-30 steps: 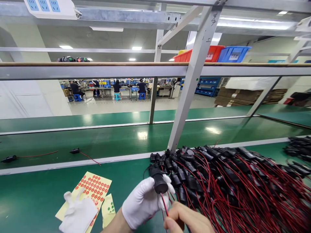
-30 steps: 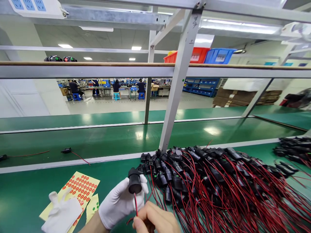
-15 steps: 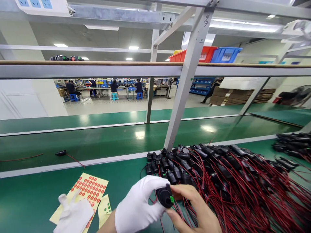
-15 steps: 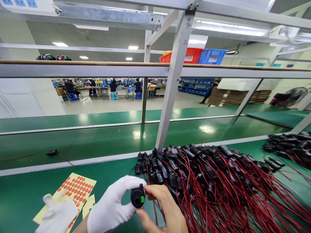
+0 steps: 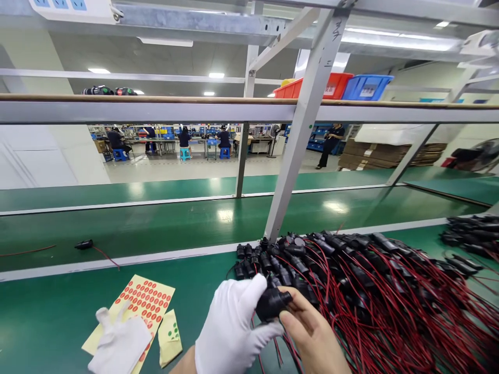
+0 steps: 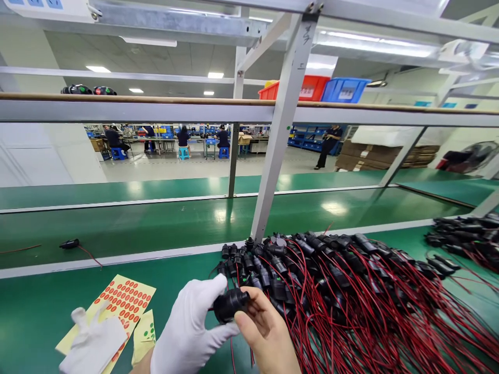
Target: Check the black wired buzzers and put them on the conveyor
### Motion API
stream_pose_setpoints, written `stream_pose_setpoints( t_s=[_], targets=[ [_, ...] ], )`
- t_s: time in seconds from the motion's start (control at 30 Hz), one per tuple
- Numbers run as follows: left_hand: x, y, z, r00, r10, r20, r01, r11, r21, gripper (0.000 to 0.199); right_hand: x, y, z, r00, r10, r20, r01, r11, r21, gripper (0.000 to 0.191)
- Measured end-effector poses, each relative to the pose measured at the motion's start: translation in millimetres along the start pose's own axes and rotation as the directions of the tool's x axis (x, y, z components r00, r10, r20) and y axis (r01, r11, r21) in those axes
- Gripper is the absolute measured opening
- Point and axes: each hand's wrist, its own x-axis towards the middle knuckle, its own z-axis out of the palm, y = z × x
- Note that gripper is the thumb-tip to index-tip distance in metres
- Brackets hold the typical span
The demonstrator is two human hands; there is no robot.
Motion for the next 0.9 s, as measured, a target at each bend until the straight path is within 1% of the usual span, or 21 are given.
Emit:
stream_pose_setpoints(
  t_s=[0.03, 0.07, 0.1, 0.13, 0.17, 0.2, 0.23, 0.27, 0.3, 0.33, 0.37, 0.4, 0.43, 0.47, 0.53, 0.6, 0.67, 0.73, 0.77, 0.83, 0.9],
  targets=[
    [2.5, 1.8, -1.2, 0.995, -0.103, 0.019, 0.104, 0.991, -0.078, 0.05, 1.0, 0.0, -0.3, 1.0, -0.02, 0.015, 0.02, 1.0, 0.006, 0.034],
    [5.6, 3.4, -2.8, 0.973, -0.224, 0.061, 0.232, 0.953, -0.192, 0.039, 1.4, -0.9, -0.4, 0.998, -0.051, 0.03, 0.051, 0.999, -0.002, 0.034],
    [8.9, 4.5, -4.4, 0.932, -0.334, 0.141, 0.362, 0.869, -0.338, 0.032, 1.4, -2.7, -0.4, 0.996, -0.082, 0.036, 0.083, 0.996, -0.022, 0.032],
    [12.1, 4.9, -5.6, 0.882, -0.402, 0.244, 0.47, 0.73, -0.496, 0.029, 1.1, -4.9, -0.3, 0.993, -0.113, 0.029, 0.115, 0.992, -0.05, 0.029],
    [15.3, 4.5, -6.1, 0.835, -0.42, 0.357, 0.546, 0.543, -0.638, 0.031, 0.8, -7.1, -0.4, 0.99, -0.14, 0.013, 0.14, 0.987, -0.082, 0.028],
    [18.3, 3.2, -6.1, 0.787, -0.403, 0.466, 0.6, 0.325, -0.731, 0.035, 0.6, -9.2, -0.9, 0.987, -0.163, 0.0, 0.162, 0.98, -0.116, 0.029],
    [21.6, 0.9, -5.8, 0.748, -0.376, 0.547, 0.625, 0.119, -0.772, 0.04, 0.6, -10.9, -1.8, 0.983, -0.181, -0.01, 0.178, 0.973, -0.149, 0.03],
    [25.4, -2.6, -6.0, 0.72, -0.37, 0.587, 0.62, -0.038, -0.784, 0.043, 0.8, -12.1, -3.4, 0.981, -0.192, -0.015, 0.187, 0.966, -0.177, 0.03],
    [30.4, -7.7, -7.2, 0.697, -0.396, 0.597, 0.598, -0.138, -0.79, 0.045, 1.1, -12.9, -5.8, 0.98, -0.198, -0.017, 0.191, 0.961, -0.202, 0.03],
    [36.7, -14.7, -10.1, 0.679, -0.445, 0.584, 0.566, -0.188, -0.802, 0.045, 1.5, -13.4, -9.1, 0.98, -0.197, -0.017, 0.188, 0.955, -0.227, 0.03],
    [44.8, -24.2, -15.1, 0.671, -0.499, 0.548, 0.529, -0.195, -0.826, 0.043, 1.8, -13.6, -13.4, 0.981, -0.193, -0.017, 0.182, 0.95, -0.255, 0.029],
    [54.6, -36.5, -22.4, 0.673, -0.556, 0.487, 0.483, -0.168, -0.859, 0.041, 2.1, -13.6, -18.7, 0.981, -0.192, -0.024, 0.178, 0.942, -0.285, 0.029],
    [65.7, -51.6, -31.5, 0.674, -0.614, 0.412, 0.427, -0.132, -0.895, 0.031, 2.3, -13.4, -25.2, 0.98, -0.194, -0.032, 0.174, 0.932, -0.318, 0.029],
    [77.7, -69.2, -41.8, 0.659, -0.677, 0.327, 0.369, -0.087, -0.925, 0.021, 2.7, -13.0, -32.6, 0.978, -0.203, -0.047, 0.174, 0.92, -0.352, 0.03],
    [100.8, -108.6, -62.8, 0.578, -0.798, 0.171, 0.299, 0.012, -0.954, 0.022, 4.6, -11.0, -49.6, 0.966, -0.237, -0.105, 0.172, 0.89, -0.423, 0.031],
    [117.6, -146.0, -79.3, 0.459, -0.887, 0.059, 0.306, 0.095, -0.947, 0.029, 9.7, -7.6, -68.0, 0.936, -0.306, -0.177, 0.172, 0.831, -0.529, 0.031],
    [123.5, -174.5, -88.6, 0.348, -0.937, -0.017, 0.36, 0.15, -0.921, 0.033, 19.2, -3.3, -85.2, 0.902, -0.398, -0.169, 0.163, 0.674, -0.72, 0.032],
    [119.0, -192.4, -92.2, 0.275, -0.959, -0.068, 0.426, 0.185, -0.886, 0.035, 32.9, 1.0, -98.5, 0.889, -0.449, -0.086, 0.142, 0.451, -0.881, 0.033],
    [114.3, -198.0, -92.9, 0.25, -0.964, -0.087, 0.458, 0.197, -0.867, 0.036, 40.9, 3.1, -102.8, 0.892, -0.451, -0.045, 0.132, 0.352, -0.927, 0.033],
    [104.4, -204.5, -93.6, 0.214, -0.969, -0.122, 0.51, 0.218, -0.832, 0.037, 58.4, 7.4, -105.2, 0.902, -0.432, 0.013, 0.122, 0.226, -0.967, 0.031],
    [98.2, -206.5, -94.5, 0.215, -0.966, -0.146, 0.54, 0.242, -0.806, 0.037, 77.2, 12.5, -99.3, 0.916, -0.397, 0.062, 0.123, 0.131, -0.984, 0.027]
  ],
)
